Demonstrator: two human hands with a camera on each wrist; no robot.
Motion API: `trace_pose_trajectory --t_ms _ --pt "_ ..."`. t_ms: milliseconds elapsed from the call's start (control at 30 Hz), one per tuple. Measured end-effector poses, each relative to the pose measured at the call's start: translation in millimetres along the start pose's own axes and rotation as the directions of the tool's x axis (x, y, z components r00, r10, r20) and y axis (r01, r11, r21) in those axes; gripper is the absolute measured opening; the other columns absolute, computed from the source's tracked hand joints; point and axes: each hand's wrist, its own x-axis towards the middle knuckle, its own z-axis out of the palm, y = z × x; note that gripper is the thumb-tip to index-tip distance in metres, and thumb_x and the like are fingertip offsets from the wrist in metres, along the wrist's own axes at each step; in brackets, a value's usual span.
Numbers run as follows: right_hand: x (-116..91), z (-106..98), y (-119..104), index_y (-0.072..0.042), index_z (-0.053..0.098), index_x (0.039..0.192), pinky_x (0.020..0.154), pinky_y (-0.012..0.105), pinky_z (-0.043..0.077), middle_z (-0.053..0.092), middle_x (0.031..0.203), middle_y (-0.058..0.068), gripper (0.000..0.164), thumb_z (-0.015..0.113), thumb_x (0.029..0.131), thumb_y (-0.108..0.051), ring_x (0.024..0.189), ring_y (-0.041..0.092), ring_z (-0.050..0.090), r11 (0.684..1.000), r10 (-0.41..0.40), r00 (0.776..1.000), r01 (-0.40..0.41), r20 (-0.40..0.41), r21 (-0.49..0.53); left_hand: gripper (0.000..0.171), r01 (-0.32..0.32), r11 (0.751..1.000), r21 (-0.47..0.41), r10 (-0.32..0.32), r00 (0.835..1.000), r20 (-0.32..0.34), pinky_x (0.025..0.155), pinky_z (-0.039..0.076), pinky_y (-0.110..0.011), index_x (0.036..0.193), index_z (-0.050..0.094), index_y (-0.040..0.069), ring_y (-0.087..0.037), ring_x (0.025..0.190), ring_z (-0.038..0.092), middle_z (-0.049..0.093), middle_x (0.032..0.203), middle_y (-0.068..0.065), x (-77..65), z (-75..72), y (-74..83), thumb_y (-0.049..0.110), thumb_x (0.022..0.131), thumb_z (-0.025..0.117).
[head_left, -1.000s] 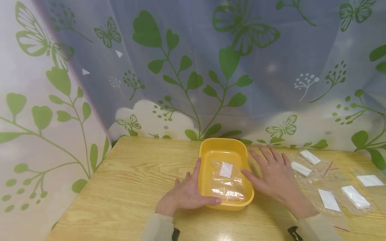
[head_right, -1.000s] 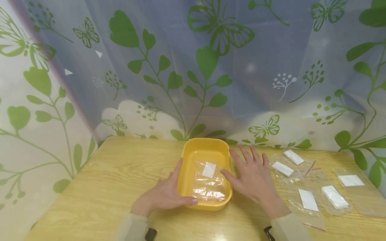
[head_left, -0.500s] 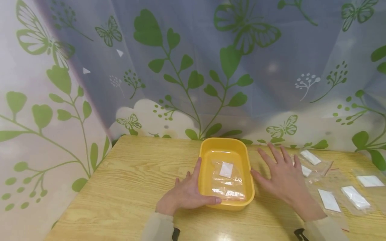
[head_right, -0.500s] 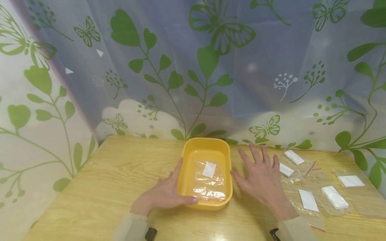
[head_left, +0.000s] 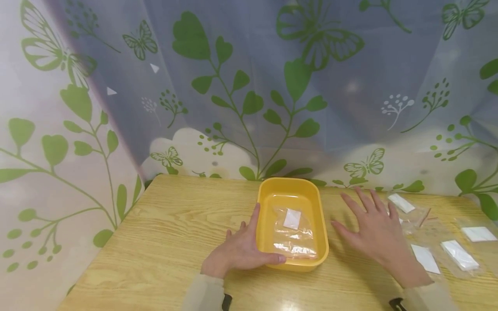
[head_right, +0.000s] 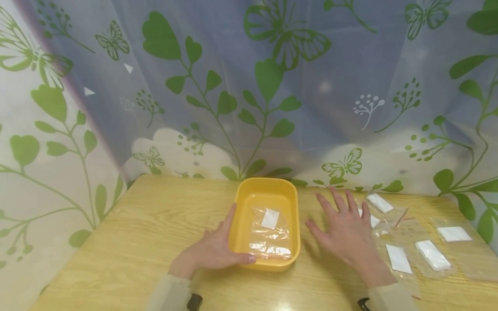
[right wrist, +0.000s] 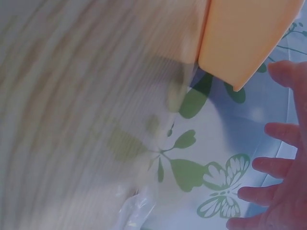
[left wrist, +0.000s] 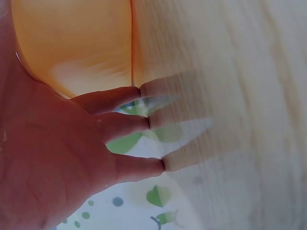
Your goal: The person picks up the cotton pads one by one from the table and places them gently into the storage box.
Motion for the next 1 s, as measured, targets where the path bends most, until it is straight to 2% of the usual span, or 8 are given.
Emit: trace_pose_trajectory --t_ms 300,600,833,1000 --pt "-7 2 17 -0.017 0.055 0.145 0.098 0.083 0.031 0.047 0.153 0.025 0.073 0.067 0.089 -0.061 0.137 0.057 0.040 1.000 0.003 0.999 -0.002 -0.039 0.009 0.140 0.001 1.000 0.024 -0.001 1.000 0.004 0.122 0.015 -0.073 0.164 -0.014 0.027 -0.047 0.153 0.029 0.045 0.157 -0.025 0.1 -2.3 2.0 0.079 0.070 0.075" --pt "-14 -1 28 -0.015 0.053 0.147 0.099 0.085 0.030 0.042 0.158 0.024 0.073 0.063 0.091 -0.062 0.137 0.058 0.040 0.999 0.042 0.999 -0.041 0.018 -0.009 0.137 0.045 0.998 0.038 -0.046 0.999 0.027 0.122 0.019 -0.071 0.165 -0.012 0.030 -0.056 0.146 0.035 0.037 0.160 -0.031 0.3 -5.4 4.4 0.084 0.070 0.070" --pt "-18 0 40 -0.014 0.055 0.145 0.097 0.085 0.032 0.047 0.153 0.027 0.072 0.066 0.090 -0.061 0.133 0.059 0.043 0.999 0.043 0.999 -0.043 -0.005 0.002 0.142 0.014 1.000 0.003 -0.014 1.000 0.023 0.120 0.015 -0.075 0.164 -0.016 0.030 -0.049 0.151 0.030 0.040 0.161 -0.023 1.9 -4.6 4.6 0.082 0.068 0.075" --pt "-21 -2 51 -0.014 0.054 0.145 0.098 0.083 0.033 0.047 0.152 0.029 0.073 0.066 0.090 -0.061 0.134 0.058 0.043 0.999 0.054 0.998 -0.054 -0.006 0.000 0.144 0.001 1.000 0.020 -0.002 1.000 0.025 0.119 0.017 -0.077 0.163 -0.019 0.026 -0.049 0.152 0.030 0.042 0.160 -0.023 2.3 -4.4 6.7 0.080 0.069 0.076"
